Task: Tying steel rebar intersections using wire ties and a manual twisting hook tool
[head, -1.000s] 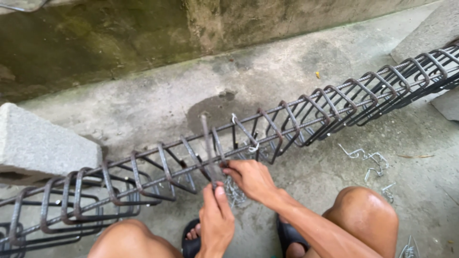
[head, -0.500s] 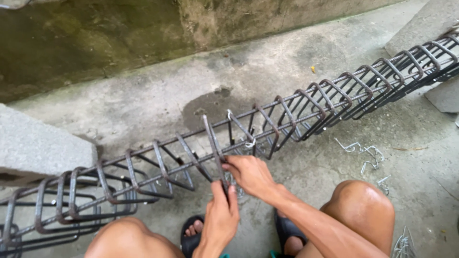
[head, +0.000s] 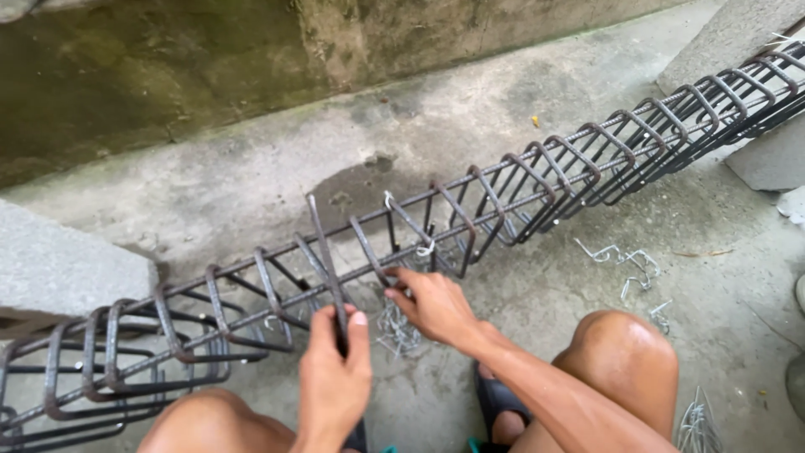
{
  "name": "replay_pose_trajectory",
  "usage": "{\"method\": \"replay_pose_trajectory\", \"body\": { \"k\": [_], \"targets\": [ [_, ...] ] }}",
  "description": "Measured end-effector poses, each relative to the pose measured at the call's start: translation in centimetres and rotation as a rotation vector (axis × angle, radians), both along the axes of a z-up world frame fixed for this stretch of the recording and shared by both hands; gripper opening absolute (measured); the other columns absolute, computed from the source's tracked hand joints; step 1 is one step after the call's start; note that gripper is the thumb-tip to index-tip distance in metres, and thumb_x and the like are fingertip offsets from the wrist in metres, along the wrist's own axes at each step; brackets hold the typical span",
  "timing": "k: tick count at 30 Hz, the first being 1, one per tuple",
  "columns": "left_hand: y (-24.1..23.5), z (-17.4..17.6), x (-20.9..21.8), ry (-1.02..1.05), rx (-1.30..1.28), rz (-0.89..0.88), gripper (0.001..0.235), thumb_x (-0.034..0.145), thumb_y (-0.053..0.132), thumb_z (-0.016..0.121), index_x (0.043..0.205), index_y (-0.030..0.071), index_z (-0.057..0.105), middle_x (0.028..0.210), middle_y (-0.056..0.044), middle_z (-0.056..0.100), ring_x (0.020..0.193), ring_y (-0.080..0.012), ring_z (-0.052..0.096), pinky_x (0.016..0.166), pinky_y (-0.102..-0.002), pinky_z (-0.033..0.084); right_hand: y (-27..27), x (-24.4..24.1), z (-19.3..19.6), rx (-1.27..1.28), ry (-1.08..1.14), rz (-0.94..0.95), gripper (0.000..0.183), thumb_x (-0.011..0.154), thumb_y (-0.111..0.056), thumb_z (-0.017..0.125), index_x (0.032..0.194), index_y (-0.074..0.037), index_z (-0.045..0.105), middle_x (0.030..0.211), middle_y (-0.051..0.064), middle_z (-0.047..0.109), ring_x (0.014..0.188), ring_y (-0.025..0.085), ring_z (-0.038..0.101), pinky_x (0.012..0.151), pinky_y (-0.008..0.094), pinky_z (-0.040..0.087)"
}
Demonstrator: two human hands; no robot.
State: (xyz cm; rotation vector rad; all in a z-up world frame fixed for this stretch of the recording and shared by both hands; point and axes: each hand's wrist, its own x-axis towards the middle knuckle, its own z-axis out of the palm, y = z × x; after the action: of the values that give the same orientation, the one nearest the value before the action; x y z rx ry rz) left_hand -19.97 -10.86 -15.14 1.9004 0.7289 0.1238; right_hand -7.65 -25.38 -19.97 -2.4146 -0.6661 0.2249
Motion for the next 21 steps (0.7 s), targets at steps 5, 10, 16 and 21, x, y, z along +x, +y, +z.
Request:
{"method": "replay_pose_trajectory", "body": {
  "k": [5,10,16,21],
  "targets": [
    [4.1,6.2,-0.1,0.022,-0.212,0.063,0.024,0.093,0.013,0.064,0.117,0.010,0.065,0.066,-0.010,0.064,0.040,-0.0179,0.046,0.034,-0.033,0.036,-0.9,0.8,-2.1,-0.183,0.119,-0.039,0.031,0.090,-0.037,0.062,0.115,-0.019,0.071,0.094,-0.002,0.081,0.083,0.034,0.074,0.071,0.046,0.057],
    [7.6,6.4,0.3,-0.112,0.202,-0.020,0.028,0.096,0.021,0.059,0.122,0.014,0.066,0.081,-0.006,0.071,0.065,-0.0200,0.062,0.063,-0.034,0.052,-2.8,2.0,-8.9,-0.542,0.149,0.134,0.027,0.089,-0.044,0.063,0.093,-0.022,0.077,0.092,0.006,0.077,0.085,0.038,0.072,0.073,0.051,0.057],
    [7.4,0.5,-0.5,-0.239,0.031,0.120,0.018,0.098,0.018,0.061,0.108,0.004,0.067,0.087,-0.008,0.072,0.071,-0.0166,0.062,0.067,-0.029,0.052,-5.4,5.2,-13.6,-0.988,0.344,0.290,0.042,0.085,-0.050,0.075,0.106,-0.014,0.078,0.112,0.005,0.075,0.102,0.032,0.072,0.085,0.048,0.058],
    [7.8,0.3,0.3,-0.276,0.010,0.130,0.017,0.097,0.018,0.063,0.106,0.004,0.069,0.079,-0.005,0.069,0.066,-0.0143,0.059,0.061,-0.028,0.050,-7.1,4.5,-22.4,-0.836,0.360,0.061,0.037,0.096,-0.043,0.060,0.109,-0.012,0.075,0.117,0.009,0.074,0.108,0.035,0.070,0.090,0.048,0.057]
  ]
}}
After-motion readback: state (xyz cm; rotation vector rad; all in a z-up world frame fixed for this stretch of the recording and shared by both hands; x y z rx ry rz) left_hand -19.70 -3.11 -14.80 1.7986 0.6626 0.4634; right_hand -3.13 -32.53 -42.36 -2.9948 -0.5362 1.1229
